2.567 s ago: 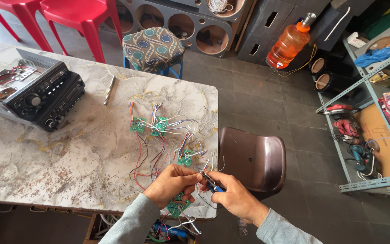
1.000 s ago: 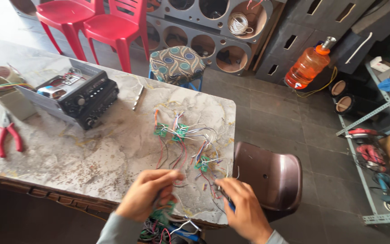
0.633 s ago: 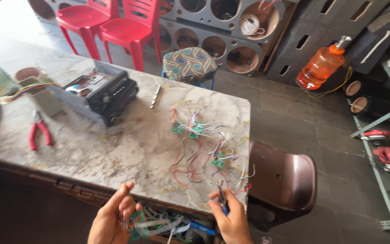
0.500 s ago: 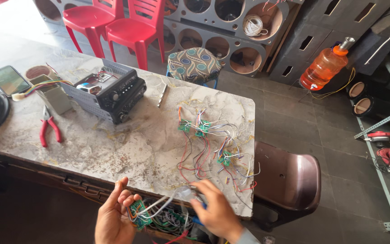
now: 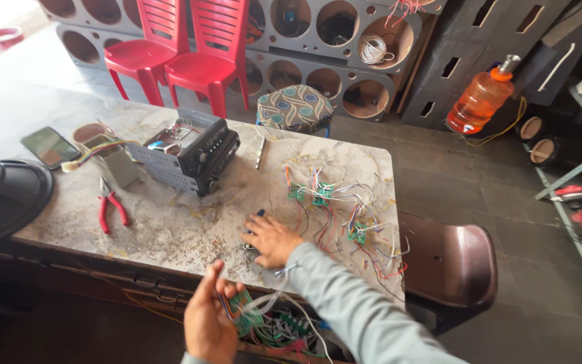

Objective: The person strips the insulation from multiple colored wires using wire strippers and organizes them on a workbench. They handle several small green circuit boards and a bundle of wires, preparing them for connection or repair.

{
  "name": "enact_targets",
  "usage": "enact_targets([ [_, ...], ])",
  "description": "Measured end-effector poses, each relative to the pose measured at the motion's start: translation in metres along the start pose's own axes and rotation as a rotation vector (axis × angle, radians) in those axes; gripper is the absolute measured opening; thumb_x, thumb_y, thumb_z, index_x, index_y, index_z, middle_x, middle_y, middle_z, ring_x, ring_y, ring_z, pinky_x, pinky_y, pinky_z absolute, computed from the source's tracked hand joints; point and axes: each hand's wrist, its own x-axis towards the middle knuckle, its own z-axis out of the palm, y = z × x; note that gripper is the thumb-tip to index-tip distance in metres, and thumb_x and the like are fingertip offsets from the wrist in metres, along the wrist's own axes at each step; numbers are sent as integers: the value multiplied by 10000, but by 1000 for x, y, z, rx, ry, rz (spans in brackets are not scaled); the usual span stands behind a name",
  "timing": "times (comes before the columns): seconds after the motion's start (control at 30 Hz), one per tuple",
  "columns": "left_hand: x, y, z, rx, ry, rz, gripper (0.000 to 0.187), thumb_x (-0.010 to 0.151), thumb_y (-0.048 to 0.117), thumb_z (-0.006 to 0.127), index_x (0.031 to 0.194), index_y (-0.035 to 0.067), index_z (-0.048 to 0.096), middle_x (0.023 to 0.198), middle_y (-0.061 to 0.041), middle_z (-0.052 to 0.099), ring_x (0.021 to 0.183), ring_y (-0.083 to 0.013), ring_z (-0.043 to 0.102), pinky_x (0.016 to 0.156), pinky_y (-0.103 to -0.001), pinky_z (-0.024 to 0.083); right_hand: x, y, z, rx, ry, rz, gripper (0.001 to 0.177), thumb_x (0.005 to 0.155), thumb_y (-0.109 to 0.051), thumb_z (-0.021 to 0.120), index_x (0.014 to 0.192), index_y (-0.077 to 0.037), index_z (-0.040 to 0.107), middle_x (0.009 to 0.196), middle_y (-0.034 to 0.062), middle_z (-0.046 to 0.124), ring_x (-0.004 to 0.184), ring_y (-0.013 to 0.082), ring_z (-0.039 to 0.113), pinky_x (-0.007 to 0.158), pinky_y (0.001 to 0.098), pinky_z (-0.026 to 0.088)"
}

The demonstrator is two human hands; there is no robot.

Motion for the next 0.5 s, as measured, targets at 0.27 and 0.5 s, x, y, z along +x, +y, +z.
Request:
enact_targets([
  [0.27, 10, 17, 46, 114, -191, -21, 306, 972, 196, 641, 1148, -50, 684, 761, 1, 581, 695, -112, 559, 730, -352, 550, -85, 8, -108, 1337, 434, 658, 396, 1008, -275, 570, 1306, -30, 658, 1190, 93, 761, 1075, 202, 716, 966, 352, 553],
  [0.5, -10, -25, 94, 198, -364, -81, 306, 979, 256, 650, 1121, -8, 712, 691, -14, 570, 621, -127, 578, 626, -304, 520, -156, -51, -151, 1282, 140, 418, 525, 879, -164, 766, 1363, -23, 621, 1249, 68, 740, 1168, 127, 670, 1025, 316, 517],
])
